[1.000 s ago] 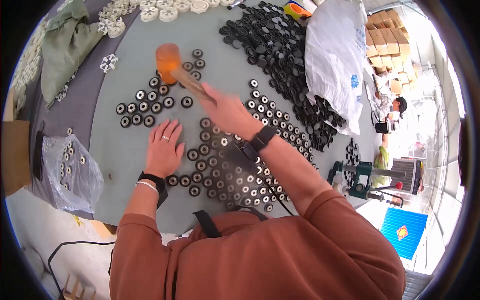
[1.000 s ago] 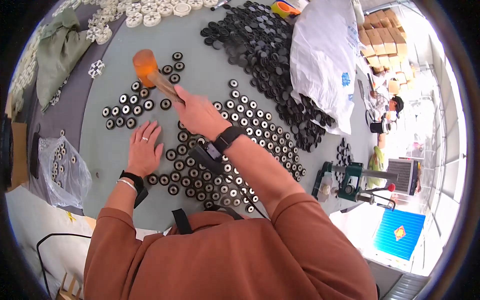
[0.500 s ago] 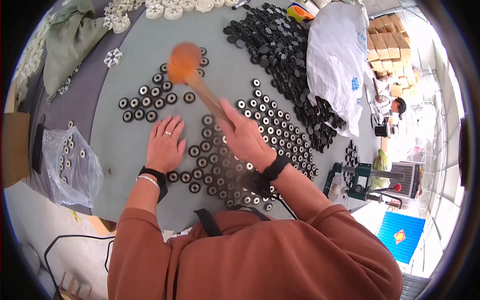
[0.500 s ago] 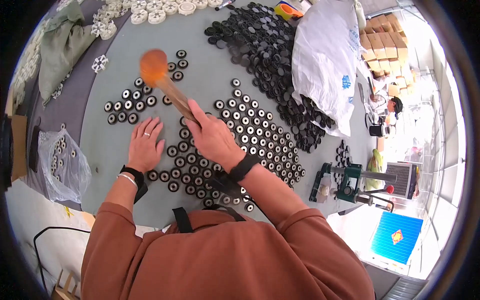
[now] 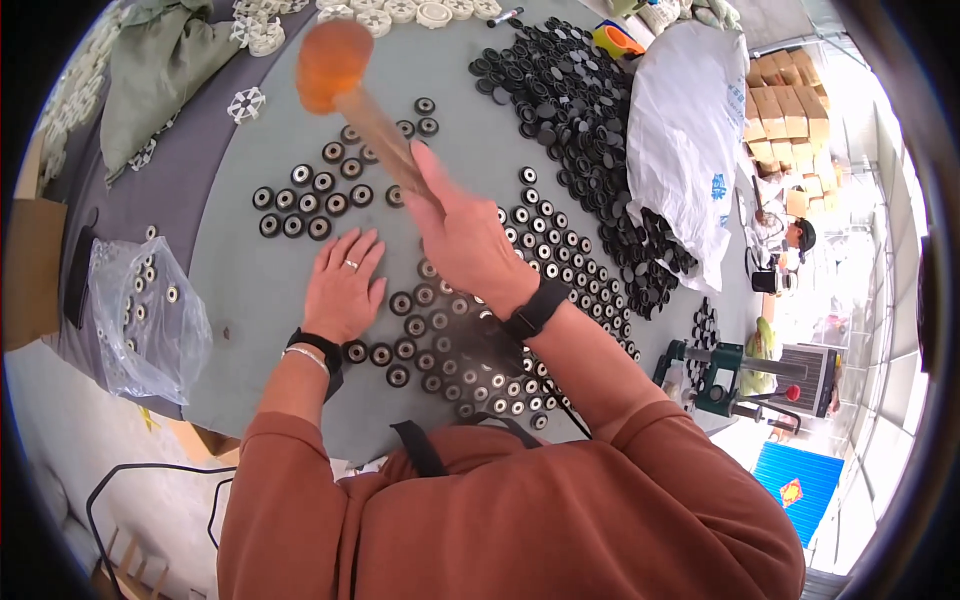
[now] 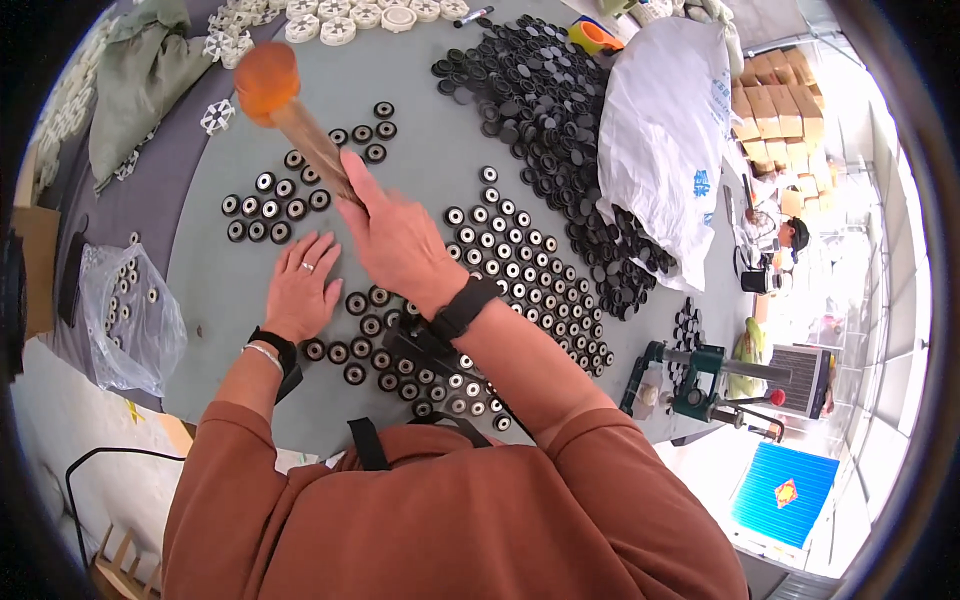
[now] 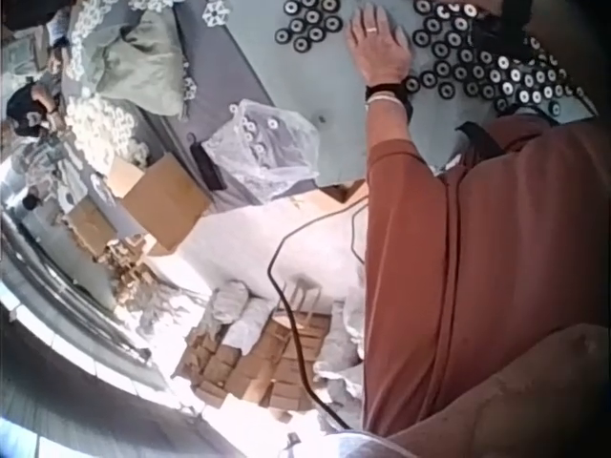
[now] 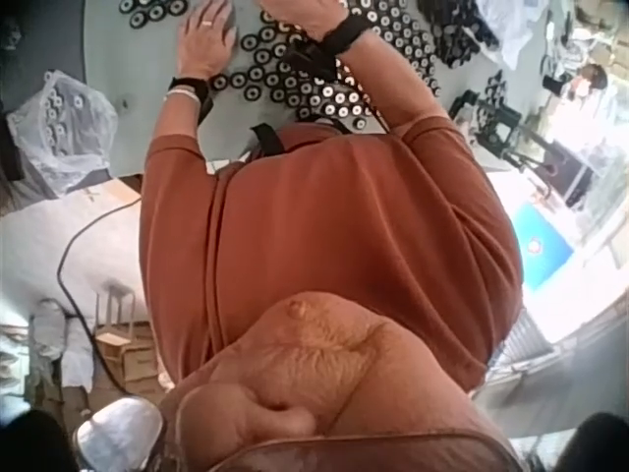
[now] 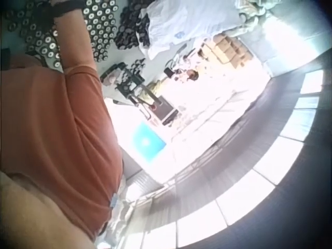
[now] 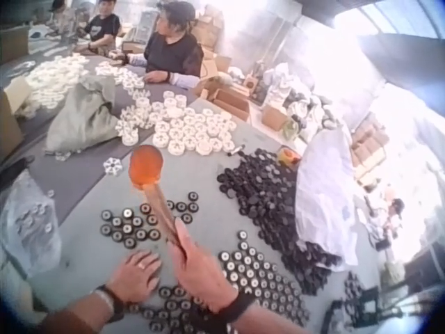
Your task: The person taps metal bearings with a mallet, picks up black plastic caps from a pile, and presses them onto the bearings by hand. They then place the assembly into a manual press machine and pull the lever to secure the components.
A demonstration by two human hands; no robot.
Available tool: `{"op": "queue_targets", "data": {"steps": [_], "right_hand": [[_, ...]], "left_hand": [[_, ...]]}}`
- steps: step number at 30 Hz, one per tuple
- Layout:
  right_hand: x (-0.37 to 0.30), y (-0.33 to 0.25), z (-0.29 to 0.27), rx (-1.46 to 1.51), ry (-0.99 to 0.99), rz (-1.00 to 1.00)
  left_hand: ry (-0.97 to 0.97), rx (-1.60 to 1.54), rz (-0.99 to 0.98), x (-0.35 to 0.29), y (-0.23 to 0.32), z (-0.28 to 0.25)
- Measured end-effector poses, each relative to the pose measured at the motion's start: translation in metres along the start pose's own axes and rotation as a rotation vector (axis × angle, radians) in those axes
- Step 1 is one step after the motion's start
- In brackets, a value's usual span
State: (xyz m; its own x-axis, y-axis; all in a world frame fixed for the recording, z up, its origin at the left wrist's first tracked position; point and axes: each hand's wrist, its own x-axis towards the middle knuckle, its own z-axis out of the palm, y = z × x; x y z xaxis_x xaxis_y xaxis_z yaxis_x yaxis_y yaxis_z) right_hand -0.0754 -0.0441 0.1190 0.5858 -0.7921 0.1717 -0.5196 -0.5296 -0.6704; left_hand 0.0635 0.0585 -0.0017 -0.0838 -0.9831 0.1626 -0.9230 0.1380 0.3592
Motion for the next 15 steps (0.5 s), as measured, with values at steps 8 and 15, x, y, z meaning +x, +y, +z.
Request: {"op": "queue_targets", "data": {"steps": [8,15], "right_hand": [[0.029,0.036,0.022,-0.136,-0.248,0.141],[-0.045,0.007,-0.013,0.044,-0.024,0.067]], "left_hand": [[-0.012,-0.021,0.028,0.001,0.001,0.006],[-0.004,-0.042,0.003,0.001,0.002,0.0]]}}
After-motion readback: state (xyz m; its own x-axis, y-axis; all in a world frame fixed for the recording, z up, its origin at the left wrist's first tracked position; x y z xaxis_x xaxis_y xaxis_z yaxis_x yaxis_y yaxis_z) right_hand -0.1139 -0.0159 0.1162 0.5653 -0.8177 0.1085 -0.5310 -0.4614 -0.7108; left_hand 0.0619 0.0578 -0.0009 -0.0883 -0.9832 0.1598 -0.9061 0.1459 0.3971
